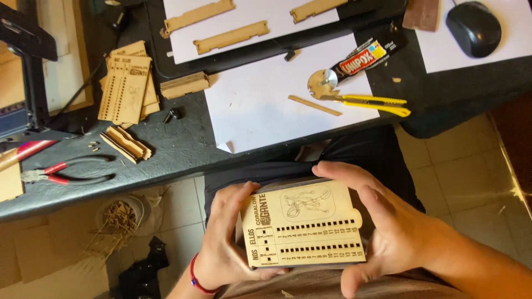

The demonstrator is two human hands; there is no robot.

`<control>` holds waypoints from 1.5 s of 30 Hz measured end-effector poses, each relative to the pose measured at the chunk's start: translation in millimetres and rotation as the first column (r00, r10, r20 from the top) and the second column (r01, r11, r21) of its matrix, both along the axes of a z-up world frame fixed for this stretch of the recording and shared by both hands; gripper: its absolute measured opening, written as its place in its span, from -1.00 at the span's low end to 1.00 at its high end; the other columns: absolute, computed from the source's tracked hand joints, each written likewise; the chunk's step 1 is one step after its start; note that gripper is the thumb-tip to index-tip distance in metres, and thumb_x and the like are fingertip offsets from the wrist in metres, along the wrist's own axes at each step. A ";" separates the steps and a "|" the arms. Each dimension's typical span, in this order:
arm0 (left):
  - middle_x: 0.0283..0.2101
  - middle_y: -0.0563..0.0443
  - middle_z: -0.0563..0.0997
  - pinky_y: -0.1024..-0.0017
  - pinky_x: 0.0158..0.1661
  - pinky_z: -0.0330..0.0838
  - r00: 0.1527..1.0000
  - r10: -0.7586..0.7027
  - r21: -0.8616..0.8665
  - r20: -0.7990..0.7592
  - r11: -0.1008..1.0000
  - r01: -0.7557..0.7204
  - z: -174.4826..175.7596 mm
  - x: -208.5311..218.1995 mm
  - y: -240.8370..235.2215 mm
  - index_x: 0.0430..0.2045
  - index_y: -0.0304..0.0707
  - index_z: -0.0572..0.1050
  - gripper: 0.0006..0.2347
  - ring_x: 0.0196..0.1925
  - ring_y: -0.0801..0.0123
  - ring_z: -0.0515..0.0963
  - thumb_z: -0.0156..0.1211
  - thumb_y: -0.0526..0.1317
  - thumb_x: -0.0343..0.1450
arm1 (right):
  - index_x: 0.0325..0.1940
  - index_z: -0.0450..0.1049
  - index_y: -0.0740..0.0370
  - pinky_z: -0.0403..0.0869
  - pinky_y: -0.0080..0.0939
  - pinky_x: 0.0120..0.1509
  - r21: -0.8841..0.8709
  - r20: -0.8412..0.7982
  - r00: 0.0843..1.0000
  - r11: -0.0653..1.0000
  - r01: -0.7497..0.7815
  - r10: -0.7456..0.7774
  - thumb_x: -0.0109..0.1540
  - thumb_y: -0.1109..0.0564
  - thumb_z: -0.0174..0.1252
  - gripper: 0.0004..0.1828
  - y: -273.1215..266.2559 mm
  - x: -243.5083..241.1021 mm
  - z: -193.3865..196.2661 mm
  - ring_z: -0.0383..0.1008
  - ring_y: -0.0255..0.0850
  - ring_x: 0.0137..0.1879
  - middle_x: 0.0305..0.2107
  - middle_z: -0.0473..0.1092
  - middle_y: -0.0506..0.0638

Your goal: Assembling a laser-cut wooden box by applying glue to the edges and fitting the interlocking pieces together.

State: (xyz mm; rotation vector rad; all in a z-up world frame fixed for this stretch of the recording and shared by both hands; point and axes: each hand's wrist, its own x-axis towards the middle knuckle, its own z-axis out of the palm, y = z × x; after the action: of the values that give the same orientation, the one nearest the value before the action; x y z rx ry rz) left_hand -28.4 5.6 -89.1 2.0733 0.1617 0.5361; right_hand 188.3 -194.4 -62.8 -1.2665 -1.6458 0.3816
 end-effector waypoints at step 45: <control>0.11 0.00 0.49 0.01 0.28 -0.01 0.914 0.370 0.742 -0.168 0.658 -0.130 -25.2 58.7 126.5 0.33 -0.11 0.18 -0.10 0.24 0.12 0.39 0.11 0.45 0.17 | 0.04 0.63 -0.08 0.45 0.01 0.18 0.158 0.596 0.189 0.345 0.925 -0.781 0.10 0.03 0.20 -0.59 -25.3 277.0 -80.1 0.49 -0.11 0.04 0.05 0.45 -0.16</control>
State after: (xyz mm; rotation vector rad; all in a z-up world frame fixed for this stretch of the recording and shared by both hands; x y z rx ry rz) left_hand 30.3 132.1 -114.3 2.9476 0.5026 0.4804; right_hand 465.3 -219.7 -142.9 -2.4770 -0.9955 -0.6549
